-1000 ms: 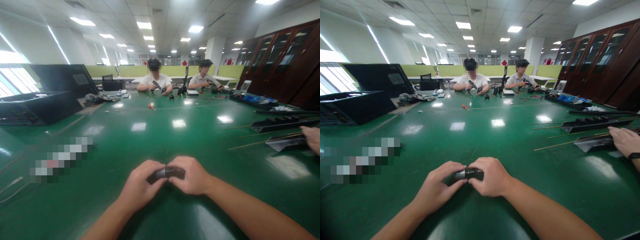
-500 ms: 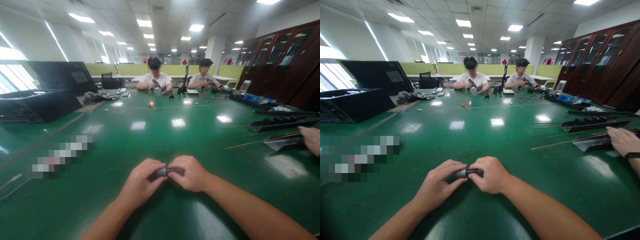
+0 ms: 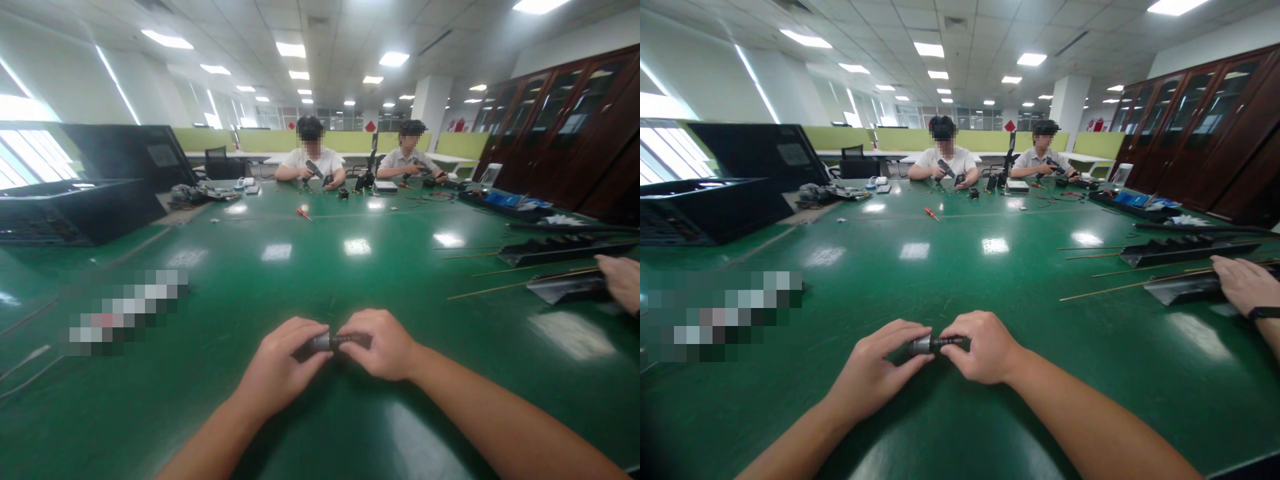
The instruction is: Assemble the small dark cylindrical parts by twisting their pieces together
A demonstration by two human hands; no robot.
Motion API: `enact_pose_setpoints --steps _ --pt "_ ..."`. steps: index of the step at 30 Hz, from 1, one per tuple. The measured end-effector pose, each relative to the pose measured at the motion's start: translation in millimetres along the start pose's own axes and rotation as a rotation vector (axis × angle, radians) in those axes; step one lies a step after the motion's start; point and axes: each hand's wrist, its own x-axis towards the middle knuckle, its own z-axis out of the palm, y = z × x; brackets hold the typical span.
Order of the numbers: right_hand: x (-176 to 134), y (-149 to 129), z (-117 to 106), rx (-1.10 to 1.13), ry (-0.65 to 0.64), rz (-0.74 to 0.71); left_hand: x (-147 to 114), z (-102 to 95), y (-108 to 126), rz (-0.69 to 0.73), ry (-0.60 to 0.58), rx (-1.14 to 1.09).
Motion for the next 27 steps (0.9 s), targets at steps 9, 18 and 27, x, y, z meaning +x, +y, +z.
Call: enact_pose_setpoints --steps 9,18,27 --pt "-1.0 2.4 -0.8 0.004 0.026 0.012 0.5 -1.9 -3.4 -0.016 0.025 0.025" --pt "0.5 4.6 0.5 -0.002 0.059 0.042 0.2 -4.0 -4.9 -0.017 0.042 0.033" --pt "0.6 5.9 -0.8 -0.033 0.06 0.072 0.7 -5.2 -8.3 -0.049 0.043 0.047"
